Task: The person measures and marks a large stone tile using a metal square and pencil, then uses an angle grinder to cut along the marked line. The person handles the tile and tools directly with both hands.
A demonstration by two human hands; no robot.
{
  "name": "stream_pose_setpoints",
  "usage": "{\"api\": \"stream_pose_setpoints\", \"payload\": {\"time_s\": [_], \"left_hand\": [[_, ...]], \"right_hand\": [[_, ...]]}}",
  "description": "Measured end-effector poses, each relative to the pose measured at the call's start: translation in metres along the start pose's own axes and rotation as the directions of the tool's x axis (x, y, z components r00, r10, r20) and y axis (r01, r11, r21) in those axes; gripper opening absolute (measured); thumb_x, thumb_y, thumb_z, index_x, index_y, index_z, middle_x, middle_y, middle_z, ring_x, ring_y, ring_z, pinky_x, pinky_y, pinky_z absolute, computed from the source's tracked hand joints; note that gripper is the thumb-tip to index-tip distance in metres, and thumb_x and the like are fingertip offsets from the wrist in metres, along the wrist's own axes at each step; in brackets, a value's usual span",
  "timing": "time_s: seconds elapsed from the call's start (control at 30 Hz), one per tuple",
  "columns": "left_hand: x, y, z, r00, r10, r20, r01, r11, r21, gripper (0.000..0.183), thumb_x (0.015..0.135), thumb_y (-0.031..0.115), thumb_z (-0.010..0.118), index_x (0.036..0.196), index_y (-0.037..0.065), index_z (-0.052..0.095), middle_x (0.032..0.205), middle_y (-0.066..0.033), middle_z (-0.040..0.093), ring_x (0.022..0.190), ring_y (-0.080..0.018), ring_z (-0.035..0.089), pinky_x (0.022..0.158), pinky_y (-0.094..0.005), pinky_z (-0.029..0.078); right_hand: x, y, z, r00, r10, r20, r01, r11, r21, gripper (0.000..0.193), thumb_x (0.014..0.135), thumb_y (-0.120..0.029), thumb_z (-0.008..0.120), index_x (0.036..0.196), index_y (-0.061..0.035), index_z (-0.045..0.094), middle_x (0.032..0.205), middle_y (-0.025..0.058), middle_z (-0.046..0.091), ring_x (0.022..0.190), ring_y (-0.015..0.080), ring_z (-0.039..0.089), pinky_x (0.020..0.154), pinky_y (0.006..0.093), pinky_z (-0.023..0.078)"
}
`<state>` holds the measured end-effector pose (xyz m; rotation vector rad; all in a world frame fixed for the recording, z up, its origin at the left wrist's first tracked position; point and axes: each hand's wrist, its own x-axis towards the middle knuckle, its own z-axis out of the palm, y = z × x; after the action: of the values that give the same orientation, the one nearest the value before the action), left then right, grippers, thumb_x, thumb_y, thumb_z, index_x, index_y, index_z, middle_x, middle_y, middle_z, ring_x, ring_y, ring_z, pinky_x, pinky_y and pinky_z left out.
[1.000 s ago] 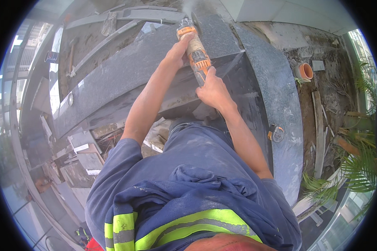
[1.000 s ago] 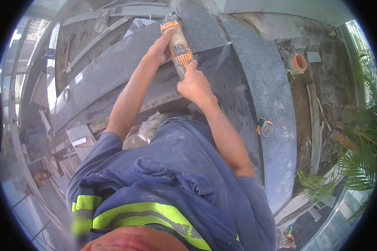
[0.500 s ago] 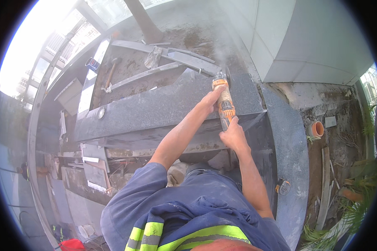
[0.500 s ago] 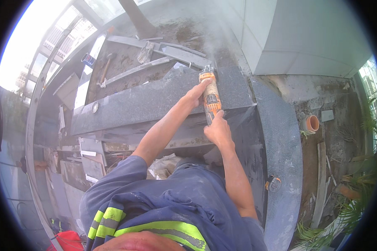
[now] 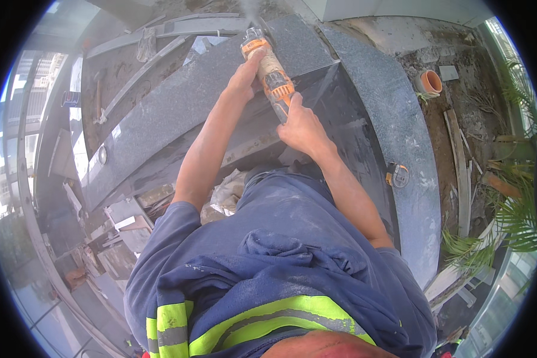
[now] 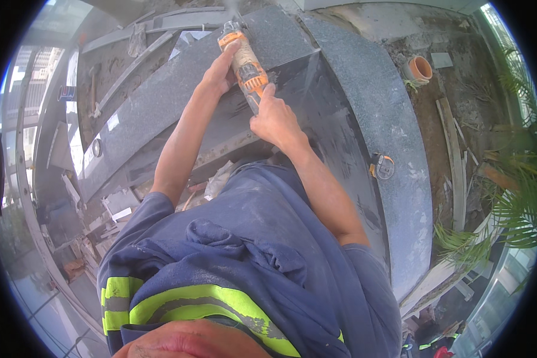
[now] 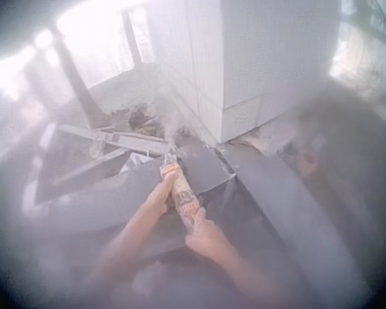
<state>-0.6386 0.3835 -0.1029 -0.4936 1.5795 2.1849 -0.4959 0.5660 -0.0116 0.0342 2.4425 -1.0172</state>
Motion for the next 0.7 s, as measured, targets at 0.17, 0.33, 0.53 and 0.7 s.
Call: {"api": "stream_pose_setpoints", "payload": {"time_s": [0.17, 0.33, 0.53, 0.7], "left_hand": [[-0.015, 0.0, 0.017, 1.0, -0.004, -0.016, 0.005, 1.0, 0.018, 0.062, 0.108, 0.047, 0.065, 0.146, 0.0, 0.056, 0.13, -0.0148, 0.069, 0.116, -0.0276, 0.072, 0.105, -0.0476, 0.057], [-0.018, 0.011, 0.005, 0.997, -0.071, -0.013, 0.071, 0.997, 0.017, 0.056, 0.109, 0.044, 0.064, 0.144, 0.002, 0.055, 0.123, -0.0131, 0.071, 0.109, -0.0277, 0.074, 0.098, -0.0468, 0.061], [0.0, 0.027, 0.025, 0.996, -0.064, -0.063, 0.072, 0.986, 0.149, 0.068, 0.103, 0.058, 0.066, 0.139, 0.0, 0.066, 0.126, -0.0169, 0.073, 0.113, -0.0311, 0.073, 0.103, -0.0506, 0.057], [-0.001, 0.031, 0.011, 0.99, -0.073, -0.118, 0.087, 0.989, 0.116, 0.069, 0.102, 0.059, 0.066, 0.137, 0.0, 0.066, 0.124, -0.0178, 0.075, 0.112, -0.0318, 0.075, 0.104, -0.0504, 0.057]], "right_hand": [[-0.006, 0.008, -0.003, 1.0, 0.022, 0.021, -0.022, 1.0, -0.011, 0.072, 0.09, -0.009, 0.069, 0.148, 0.0136, 0.032, 0.114, 0.0411, 0.072, 0.113, 0.0544, 0.072, 0.101, 0.0575, 0.057], [0.001, -0.001, 0.004, 1.0, -0.001, 0.02, 0.001, 0.999, -0.036, 0.081, 0.09, -0.011, 0.07, 0.154, 0.0169, 0.028, 0.117, 0.0406, 0.072, 0.116, 0.0537, 0.071, 0.102, 0.0568, 0.056], [0.032, 0.005, 0.005, 0.991, -0.051, -0.122, 0.045, 0.998, -0.049, 0.079, 0.086, -0.011, 0.07, 0.15, 0.0144, 0.031, 0.111, 0.0385, 0.073, 0.111, 0.0514, 0.074, 0.1, 0.0533, 0.056], [0.037, -0.015, 0.002, 1.0, -0.026, -0.001, 0.026, 1.0, 0.003, 0.079, 0.087, -0.01, 0.067, 0.152, 0.0174, 0.031, 0.123, 0.0438, 0.069, 0.12, 0.0542, 0.069, 0.105, 0.0548, 0.054]]}}
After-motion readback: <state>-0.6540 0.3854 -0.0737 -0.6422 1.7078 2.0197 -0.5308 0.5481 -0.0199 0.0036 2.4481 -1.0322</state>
